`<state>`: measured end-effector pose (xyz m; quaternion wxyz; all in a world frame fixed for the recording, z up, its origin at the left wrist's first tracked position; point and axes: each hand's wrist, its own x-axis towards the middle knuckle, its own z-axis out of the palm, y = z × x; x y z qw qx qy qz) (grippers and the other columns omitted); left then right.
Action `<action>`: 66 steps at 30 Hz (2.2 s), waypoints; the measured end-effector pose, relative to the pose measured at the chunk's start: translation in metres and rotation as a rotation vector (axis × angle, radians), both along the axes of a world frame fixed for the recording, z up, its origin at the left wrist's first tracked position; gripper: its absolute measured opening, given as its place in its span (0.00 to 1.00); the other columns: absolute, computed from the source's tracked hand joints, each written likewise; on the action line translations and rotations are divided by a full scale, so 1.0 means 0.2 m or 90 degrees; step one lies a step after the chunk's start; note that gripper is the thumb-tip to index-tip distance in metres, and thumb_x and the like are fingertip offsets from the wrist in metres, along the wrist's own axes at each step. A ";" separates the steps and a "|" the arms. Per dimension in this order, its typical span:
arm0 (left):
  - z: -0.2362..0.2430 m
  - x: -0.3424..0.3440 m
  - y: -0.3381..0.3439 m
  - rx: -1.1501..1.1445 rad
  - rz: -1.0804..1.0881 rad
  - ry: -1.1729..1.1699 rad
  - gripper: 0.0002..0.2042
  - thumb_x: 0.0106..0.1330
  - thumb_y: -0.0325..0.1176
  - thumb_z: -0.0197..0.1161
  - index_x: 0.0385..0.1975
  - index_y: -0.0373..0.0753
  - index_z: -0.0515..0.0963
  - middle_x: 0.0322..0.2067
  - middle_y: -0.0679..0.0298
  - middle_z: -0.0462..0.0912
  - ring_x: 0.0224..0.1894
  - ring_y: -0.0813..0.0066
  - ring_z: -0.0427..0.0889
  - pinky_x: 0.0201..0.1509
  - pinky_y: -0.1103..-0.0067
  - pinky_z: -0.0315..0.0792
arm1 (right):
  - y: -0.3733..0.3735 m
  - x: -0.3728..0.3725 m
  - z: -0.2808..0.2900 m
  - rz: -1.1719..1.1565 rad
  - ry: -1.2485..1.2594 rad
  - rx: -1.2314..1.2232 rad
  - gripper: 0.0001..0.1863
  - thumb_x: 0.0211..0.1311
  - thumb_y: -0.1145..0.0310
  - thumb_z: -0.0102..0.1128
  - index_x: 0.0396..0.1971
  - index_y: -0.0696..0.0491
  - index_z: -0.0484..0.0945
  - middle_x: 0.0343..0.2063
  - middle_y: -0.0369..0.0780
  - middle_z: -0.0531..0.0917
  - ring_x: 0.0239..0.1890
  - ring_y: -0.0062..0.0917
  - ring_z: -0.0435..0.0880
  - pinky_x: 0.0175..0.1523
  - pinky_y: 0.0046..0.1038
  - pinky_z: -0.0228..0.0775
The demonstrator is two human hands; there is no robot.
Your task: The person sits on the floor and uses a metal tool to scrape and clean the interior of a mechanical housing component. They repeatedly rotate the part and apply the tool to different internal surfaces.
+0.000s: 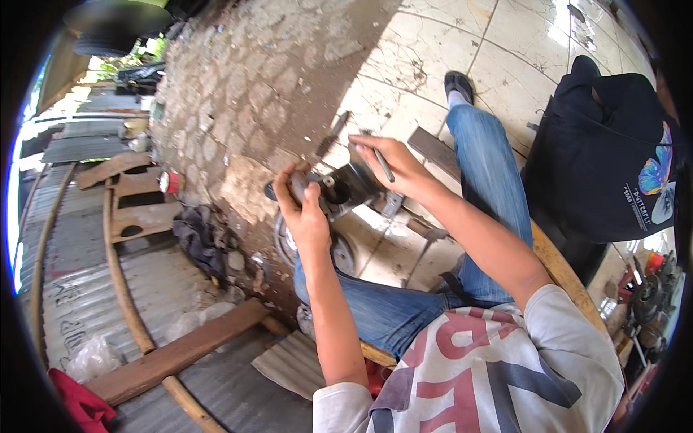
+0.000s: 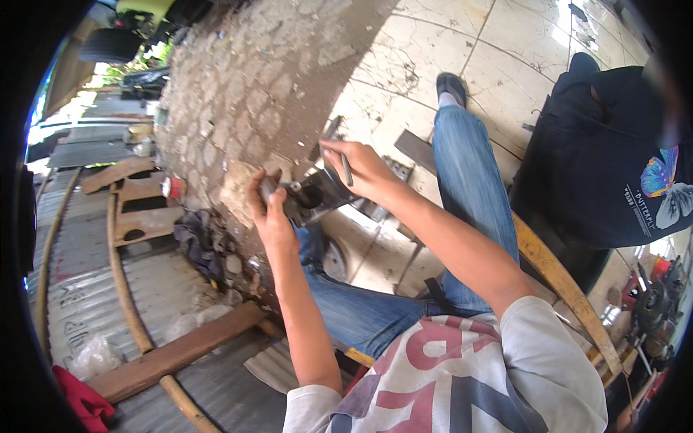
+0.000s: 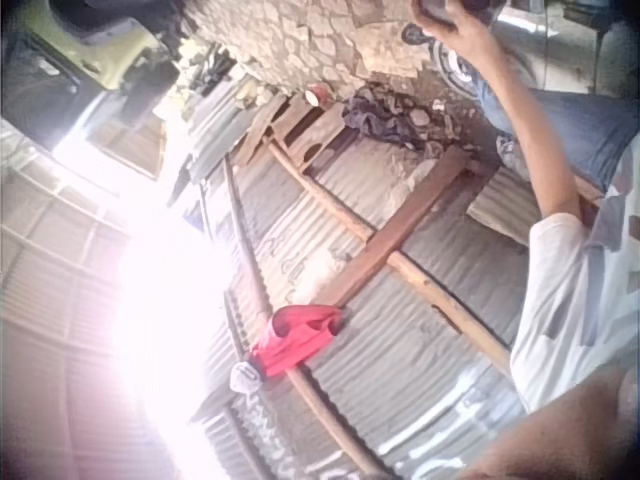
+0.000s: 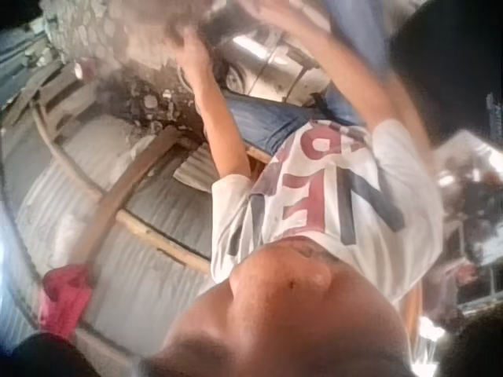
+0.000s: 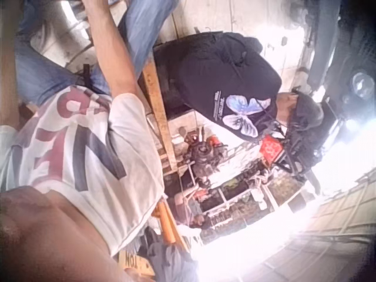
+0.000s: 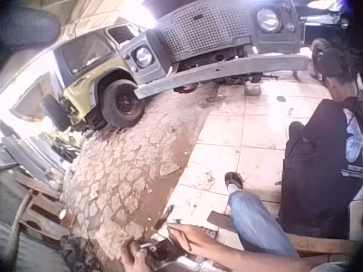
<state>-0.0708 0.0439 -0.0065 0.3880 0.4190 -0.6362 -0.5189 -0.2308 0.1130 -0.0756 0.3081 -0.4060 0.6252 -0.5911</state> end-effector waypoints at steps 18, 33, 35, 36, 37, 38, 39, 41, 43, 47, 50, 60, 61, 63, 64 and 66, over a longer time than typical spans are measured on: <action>0.04 0.16 -0.10 0.111 -0.110 0.050 0.28 0.61 0.30 0.55 0.65 0.45 0.63 0.62 0.52 0.69 0.63 0.58 0.69 0.66 0.67 0.65 | 0.04 -0.03 0.19 0.045 0.011 -0.002 0.19 0.73 0.64 0.47 0.54 0.60 0.78 0.47 0.52 0.84 0.50 0.40 0.84 0.54 0.33 0.74; 0.21 0.08 -0.16 -0.569 -0.226 -0.472 0.18 0.61 0.35 0.68 0.52 0.48 0.82 0.61 0.53 0.72 0.67 0.46 0.63 0.68 0.60 0.62 | -0.03 -0.06 0.24 0.060 0.126 0.067 0.15 0.69 0.73 0.57 0.51 0.62 0.80 0.31 0.39 0.85 0.30 0.17 0.78 0.36 0.23 0.73; 0.20 0.12 -0.20 -0.560 -0.229 -0.444 0.18 0.59 0.34 0.70 0.52 0.49 0.82 0.60 0.55 0.73 0.65 0.47 0.64 0.65 0.60 0.65 | -0.07 -0.06 0.27 0.111 0.046 0.112 0.16 0.68 0.71 0.59 0.53 0.57 0.80 0.34 0.37 0.84 0.31 0.14 0.77 0.33 0.19 0.71; 0.20 0.14 -0.21 -0.561 -0.218 -0.441 0.19 0.59 0.34 0.70 0.52 0.49 0.82 0.60 0.56 0.73 0.65 0.48 0.65 0.65 0.60 0.65 | -0.10 -0.06 0.24 0.117 0.075 0.078 0.16 0.68 0.71 0.59 0.53 0.56 0.80 0.35 0.36 0.85 0.33 0.13 0.78 0.34 0.18 0.71; 0.16 0.12 -0.23 -0.557 -0.228 -0.434 0.19 0.58 0.34 0.71 0.51 0.49 0.82 0.60 0.57 0.73 0.64 0.48 0.65 0.64 0.61 0.66 | -0.12 -0.05 0.25 0.109 0.095 0.055 0.16 0.67 0.71 0.59 0.53 0.55 0.81 0.37 0.36 0.85 0.35 0.13 0.79 0.34 0.17 0.72; 0.15 0.11 -0.25 -0.556 -0.208 -0.423 0.19 0.57 0.34 0.72 0.50 0.49 0.83 0.59 0.59 0.74 0.63 0.49 0.66 0.63 0.61 0.67 | -0.12 -0.05 0.30 0.083 0.016 0.135 0.13 0.67 0.74 0.59 0.50 0.60 0.81 0.32 0.39 0.85 0.32 0.15 0.79 0.35 0.20 0.72; 0.15 0.09 -0.25 -0.540 -0.208 -0.421 0.19 0.56 0.34 0.72 0.49 0.49 0.83 0.58 0.59 0.75 0.63 0.49 0.67 0.63 0.61 0.67 | -0.11 -0.05 0.31 0.076 0.020 0.135 0.14 0.67 0.74 0.59 0.50 0.60 0.81 0.32 0.39 0.84 0.32 0.15 0.79 0.34 0.20 0.71; 0.18 0.12 -0.26 -0.504 -0.198 -0.440 0.18 0.55 0.33 0.73 0.48 0.49 0.84 0.57 0.59 0.76 0.62 0.49 0.67 0.63 0.61 0.66 | -0.14 -0.05 0.30 0.079 0.014 0.131 0.14 0.67 0.72 0.60 0.50 0.60 0.80 0.32 0.39 0.84 0.31 0.15 0.78 0.33 0.20 0.71; 0.19 0.12 -0.28 -0.477 -0.214 -0.448 0.18 0.53 0.33 0.73 0.46 0.49 0.84 0.56 0.60 0.76 0.62 0.49 0.67 0.64 0.60 0.65 | -0.15 -0.04 0.34 0.075 -0.091 0.192 0.14 0.67 0.72 0.60 0.51 0.60 0.80 0.32 0.38 0.84 0.32 0.14 0.78 0.35 0.20 0.71; 0.18 0.17 -0.36 -0.443 -0.222 -0.458 0.20 0.51 0.33 0.74 0.47 0.49 0.85 0.56 0.60 0.77 0.62 0.50 0.68 0.65 0.60 0.63 | -0.24 -0.02 0.29 0.105 -0.080 0.188 0.14 0.68 0.72 0.59 0.50 0.60 0.80 0.33 0.38 0.84 0.34 0.14 0.78 0.38 0.18 0.71; 0.17 0.17 -0.42 -0.465 -0.189 -0.470 0.21 0.51 0.33 0.74 0.49 0.49 0.84 0.55 0.59 0.77 0.61 0.52 0.68 0.65 0.61 0.63 | -0.31 0.01 0.27 0.102 -0.111 0.160 0.13 0.68 0.73 0.59 0.50 0.60 0.80 0.33 0.37 0.84 0.34 0.15 0.78 0.39 0.18 0.72; 0.19 0.16 -0.30 -0.477 -0.116 -0.512 0.16 0.53 0.38 0.75 0.40 0.44 0.83 0.48 0.60 0.79 0.54 0.54 0.72 0.57 0.64 0.70 | -0.27 0.08 0.25 0.068 0.004 0.101 0.13 0.68 0.69 0.60 0.48 0.57 0.82 0.32 0.36 0.84 0.34 0.15 0.80 0.40 0.19 0.74; 0.19 0.16 -0.31 -0.476 -0.115 -0.513 0.15 0.53 0.38 0.75 0.39 0.44 0.83 0.47 0.60 0.79 0.54 0.54 0.73 0.56 0.64 0.70 | -0.27 0.09 0.25 0.061 0.007 0.080 0.13 0.68 0.67 0.60 0.47 0.58 0.82 0.30 0.37 0.84 0.34 0.16 0.80 0.40 0.21 0.73; 0.18 0.14 -0.31 -0.481 -0.099 -0.517 0.14 0.52 0.38 0.75 0.38 0.43 0.83 0.46 0.61 0.79 0.53 0.55 0.73 0.55 0.64 0.71 | -0.27 0.05 0.29 0.069 -0.002 0.133 0.13 0.69 0.66 0.59 0.47 0.58 0.82 0.31 0.37 0.84 0.34 0.16 0.81 0.40 0.21 0.74; 0.17 0.14 -0.30 -0.511 -0.101 -0.499 0.13 0.52 0.37 0.75 0.36 0.43 0.83 0.44 0.62 0.79 0.53 0.56 0.73 0.53 0.64 0.72 | -0.27 0.05 0.31 0.062 -0.030 0.168 0.14 0.70 0.66 0.59 0.48 0.58 0.82 0.31 0.37 0.84 0.34 0.16 0.81 0.40 0.21 0.75; 0.17 0.12 -0.31 -0.521 -0.097 -0.476 0.12 0.53 0.39 0.74 0.35 0.44 0.83 0.45 0.63 0.79 0.52 0.57 0.74 0.52 0.65 0.73 | -0.26 0.02 0.29 0.065 0.018 0.151 0.15 0.72 0.65 0.54 0.49 0.57 0.82 0.33 0.37 0.85 0.34 0.16 0.82 0.37 0.20 0.76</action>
